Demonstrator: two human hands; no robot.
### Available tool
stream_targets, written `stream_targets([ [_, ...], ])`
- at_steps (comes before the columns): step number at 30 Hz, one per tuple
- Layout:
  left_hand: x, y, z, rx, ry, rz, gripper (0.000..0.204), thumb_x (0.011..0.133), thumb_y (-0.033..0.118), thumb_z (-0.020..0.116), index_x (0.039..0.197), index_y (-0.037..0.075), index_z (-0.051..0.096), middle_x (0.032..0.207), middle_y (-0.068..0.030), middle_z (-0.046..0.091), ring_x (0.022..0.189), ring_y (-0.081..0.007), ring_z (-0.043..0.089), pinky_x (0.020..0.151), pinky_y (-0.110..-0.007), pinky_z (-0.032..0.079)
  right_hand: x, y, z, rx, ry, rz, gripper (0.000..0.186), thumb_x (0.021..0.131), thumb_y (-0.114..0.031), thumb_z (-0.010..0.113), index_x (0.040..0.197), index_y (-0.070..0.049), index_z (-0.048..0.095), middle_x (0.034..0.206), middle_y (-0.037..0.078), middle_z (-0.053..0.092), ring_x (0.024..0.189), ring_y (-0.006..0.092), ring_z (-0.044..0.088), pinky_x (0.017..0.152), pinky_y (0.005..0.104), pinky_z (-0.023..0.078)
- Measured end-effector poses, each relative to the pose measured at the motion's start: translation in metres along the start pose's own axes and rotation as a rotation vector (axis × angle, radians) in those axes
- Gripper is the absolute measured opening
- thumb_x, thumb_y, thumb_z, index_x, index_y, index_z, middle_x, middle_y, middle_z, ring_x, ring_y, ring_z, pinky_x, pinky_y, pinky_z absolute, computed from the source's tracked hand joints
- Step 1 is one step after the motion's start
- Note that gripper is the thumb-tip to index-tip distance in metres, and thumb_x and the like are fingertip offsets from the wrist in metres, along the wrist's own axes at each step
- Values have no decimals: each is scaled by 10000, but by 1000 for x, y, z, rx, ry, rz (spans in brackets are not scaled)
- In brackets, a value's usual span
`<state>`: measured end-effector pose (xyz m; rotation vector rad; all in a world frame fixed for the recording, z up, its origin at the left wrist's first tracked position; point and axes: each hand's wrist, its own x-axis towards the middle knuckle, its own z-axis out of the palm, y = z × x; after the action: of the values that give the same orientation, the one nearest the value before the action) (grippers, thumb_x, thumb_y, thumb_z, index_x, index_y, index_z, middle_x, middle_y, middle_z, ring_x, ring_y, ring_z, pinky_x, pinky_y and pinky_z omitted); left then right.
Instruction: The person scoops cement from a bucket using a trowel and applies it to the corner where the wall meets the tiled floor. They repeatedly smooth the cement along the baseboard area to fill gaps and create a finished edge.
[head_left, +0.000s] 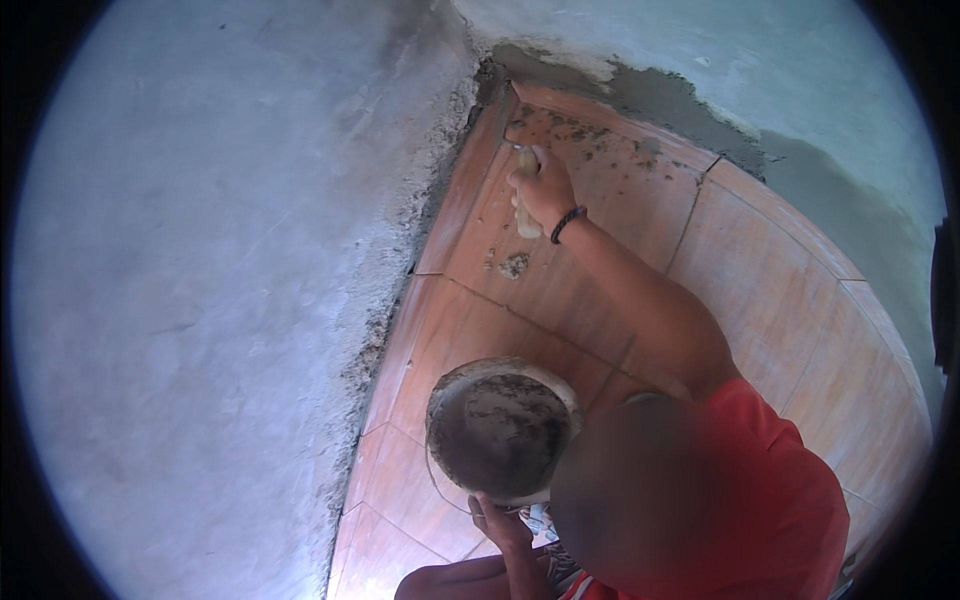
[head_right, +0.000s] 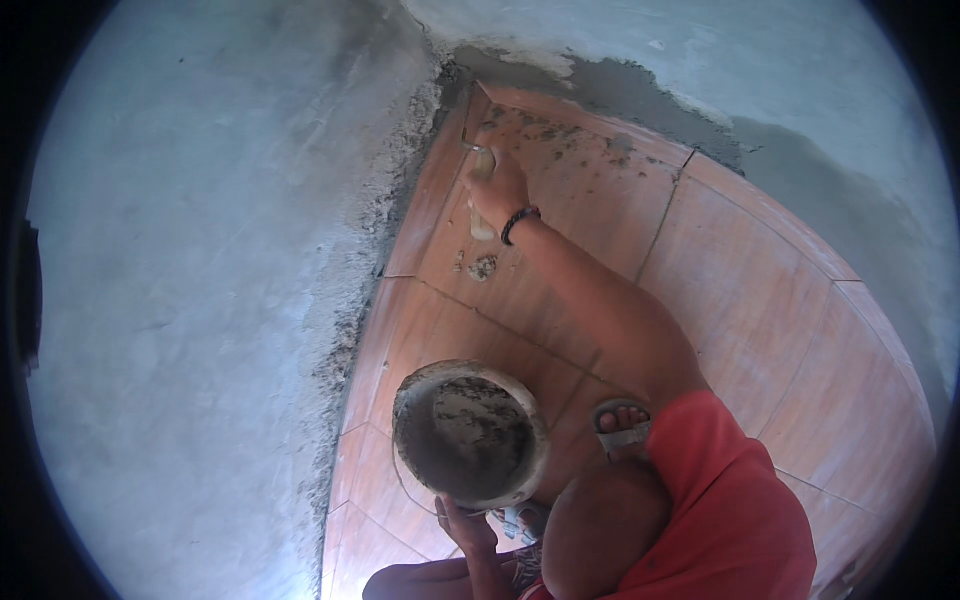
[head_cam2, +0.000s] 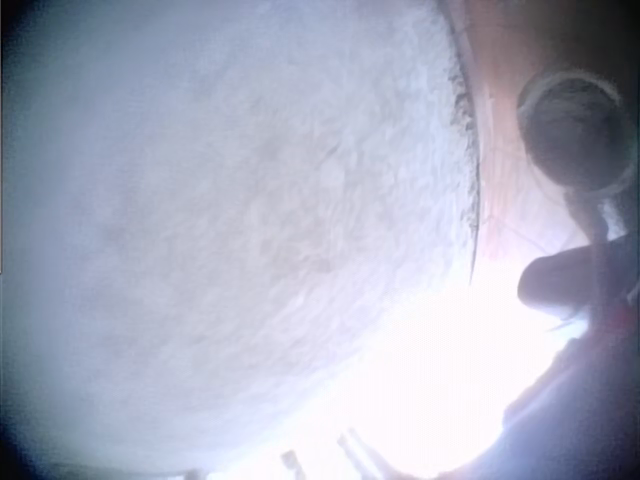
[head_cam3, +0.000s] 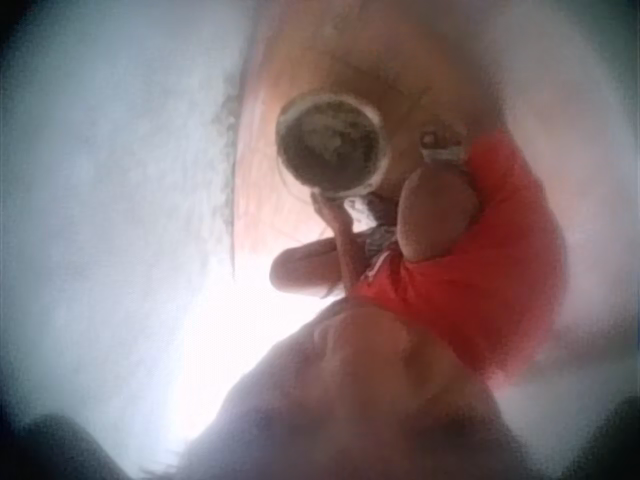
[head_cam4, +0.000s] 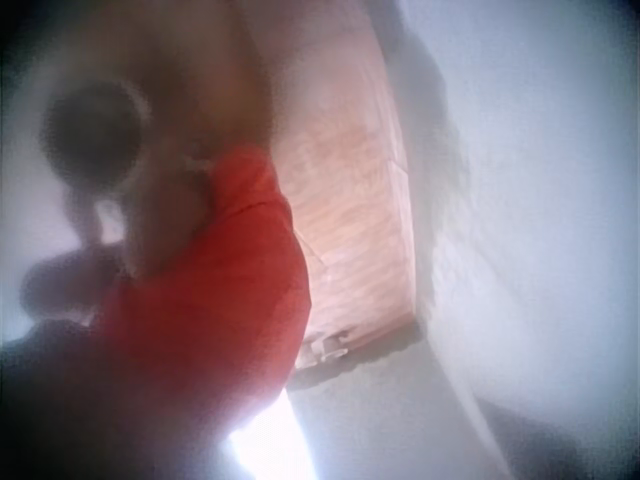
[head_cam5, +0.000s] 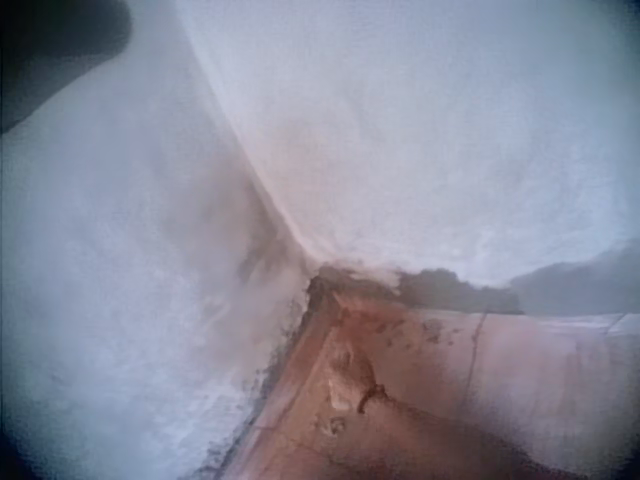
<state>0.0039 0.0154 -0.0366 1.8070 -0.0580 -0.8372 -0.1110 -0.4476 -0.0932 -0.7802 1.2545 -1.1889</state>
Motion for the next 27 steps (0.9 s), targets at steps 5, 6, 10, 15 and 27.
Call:
stream_targets([
  [5,-1,3,2,17,-10,11,376,1040,340,441,1225,16,487,1174,-153,575,1058,-259,591,858,-419,510,25,-15,9,-7,-59,-12,378,807,-23,641,1176,19,572,796,70,596,613,165,616,522,318,522],
  [6,-1,3,4,-2,-3,8,375,1040,338,442,1226,15,487,1175,-153,576,1059,-261,592,858,-419,511,25,-18,13,-14,-59,-26,388,803,-34,642,1177,33,565,803,102,616,619,186,642,537,329,533],
  [10,0,3,0,1,-21,19,375,1036,330,455,1231,11,483,1194,-156,568,1076,-271,587,869,-429,511,20,-25,22,-81,-59,-84,454,794,-68,642,1216,61,537,862,190,666,650,237,699,588,361,561],
  [15,1,2,6,14,-3,11,384,1029,332,468,1241,12,480,1223,-162,543,1098,-281,570,883,-441,508,17,-8,13,-257,22,-294,559,804,-76,634,1323,60,477,916,189,654,670,218,685,594,360,554],
  [27,1,5,12,4,28,26,360,1029,330,449,1188,11,503,1152,-144,565,1049,-249,569,894,-410,471,-59,17,-50,377,-281,138,611,844,-41,616,1413,8,401,852,55,555,617,143,572,470,303,482],
])
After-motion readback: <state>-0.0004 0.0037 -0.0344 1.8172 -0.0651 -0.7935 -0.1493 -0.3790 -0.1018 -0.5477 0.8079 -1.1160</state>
